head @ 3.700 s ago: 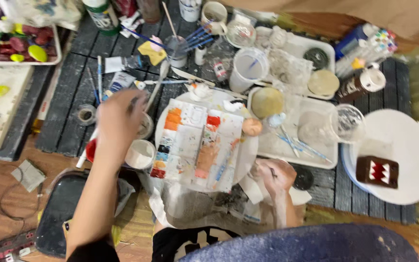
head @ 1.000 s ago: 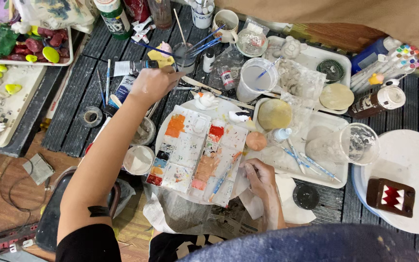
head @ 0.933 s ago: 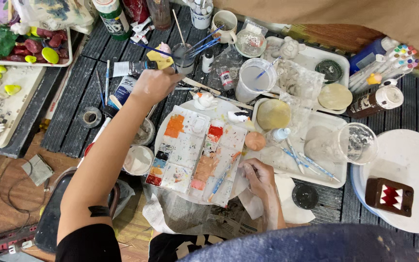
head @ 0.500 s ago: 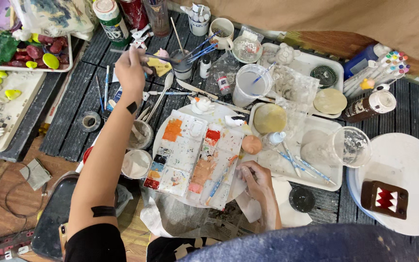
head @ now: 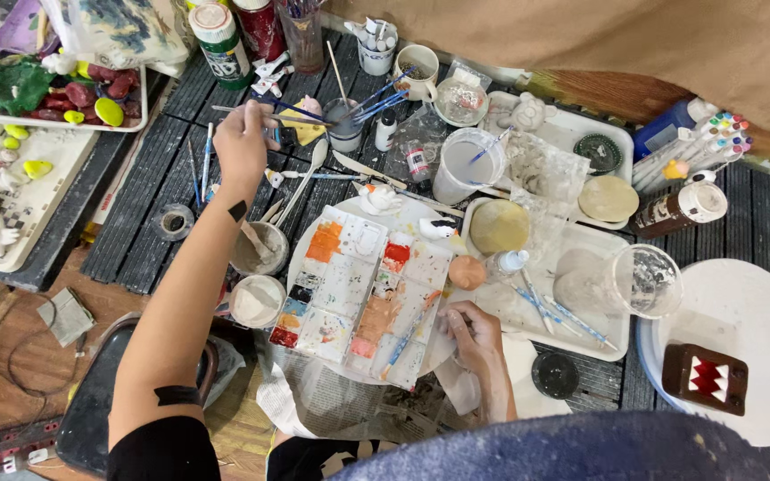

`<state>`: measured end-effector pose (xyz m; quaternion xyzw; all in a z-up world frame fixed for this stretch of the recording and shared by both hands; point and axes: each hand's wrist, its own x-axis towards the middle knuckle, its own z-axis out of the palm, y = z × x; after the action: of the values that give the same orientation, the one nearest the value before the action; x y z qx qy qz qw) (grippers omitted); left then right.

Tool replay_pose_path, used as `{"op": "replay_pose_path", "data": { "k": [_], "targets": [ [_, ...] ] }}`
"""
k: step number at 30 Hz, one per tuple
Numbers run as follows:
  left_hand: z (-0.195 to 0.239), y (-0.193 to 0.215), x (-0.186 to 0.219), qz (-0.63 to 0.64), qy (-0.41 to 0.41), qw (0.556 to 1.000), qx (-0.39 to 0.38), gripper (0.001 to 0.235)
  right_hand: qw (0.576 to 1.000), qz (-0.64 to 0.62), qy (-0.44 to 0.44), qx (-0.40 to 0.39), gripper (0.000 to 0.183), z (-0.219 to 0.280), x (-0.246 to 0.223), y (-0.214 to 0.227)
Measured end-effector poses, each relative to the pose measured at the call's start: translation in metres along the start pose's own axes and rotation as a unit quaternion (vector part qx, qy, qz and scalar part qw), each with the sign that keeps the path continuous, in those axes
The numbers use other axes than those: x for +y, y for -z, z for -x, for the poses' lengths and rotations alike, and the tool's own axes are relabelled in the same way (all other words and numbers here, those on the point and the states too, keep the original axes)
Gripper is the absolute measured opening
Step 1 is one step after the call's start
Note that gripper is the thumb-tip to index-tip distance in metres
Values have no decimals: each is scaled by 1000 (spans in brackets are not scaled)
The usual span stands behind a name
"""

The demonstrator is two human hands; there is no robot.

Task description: The person paints a small white figurine using a fine brush and various paints from a palette. They dip the brush into a container, mix paint on the palette, and apply it to the figurine's details.

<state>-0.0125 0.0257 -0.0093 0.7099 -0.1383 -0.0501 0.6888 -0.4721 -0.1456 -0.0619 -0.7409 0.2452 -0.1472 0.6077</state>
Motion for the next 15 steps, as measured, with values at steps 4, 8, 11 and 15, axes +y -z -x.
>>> {"op": "replay_pose_path", "data": {
  "k": [4,8,11,15],
  "targets": [
    [22,-8,35,-165,-89,982,-11,33,999,24,-21,5,17,2,-2,0],
    [32,-19,58,-244,-117,962,-36,29,999,34,-11,7,16,1,-2,1],
    [37,-27,58,-310,-309,899,-8,27,999,47,11,8,16,3,0,1],
    [38,-39,54,-352,-243,903,-33,30,999,29,24,6,16,0,2,1]
  ]
}}
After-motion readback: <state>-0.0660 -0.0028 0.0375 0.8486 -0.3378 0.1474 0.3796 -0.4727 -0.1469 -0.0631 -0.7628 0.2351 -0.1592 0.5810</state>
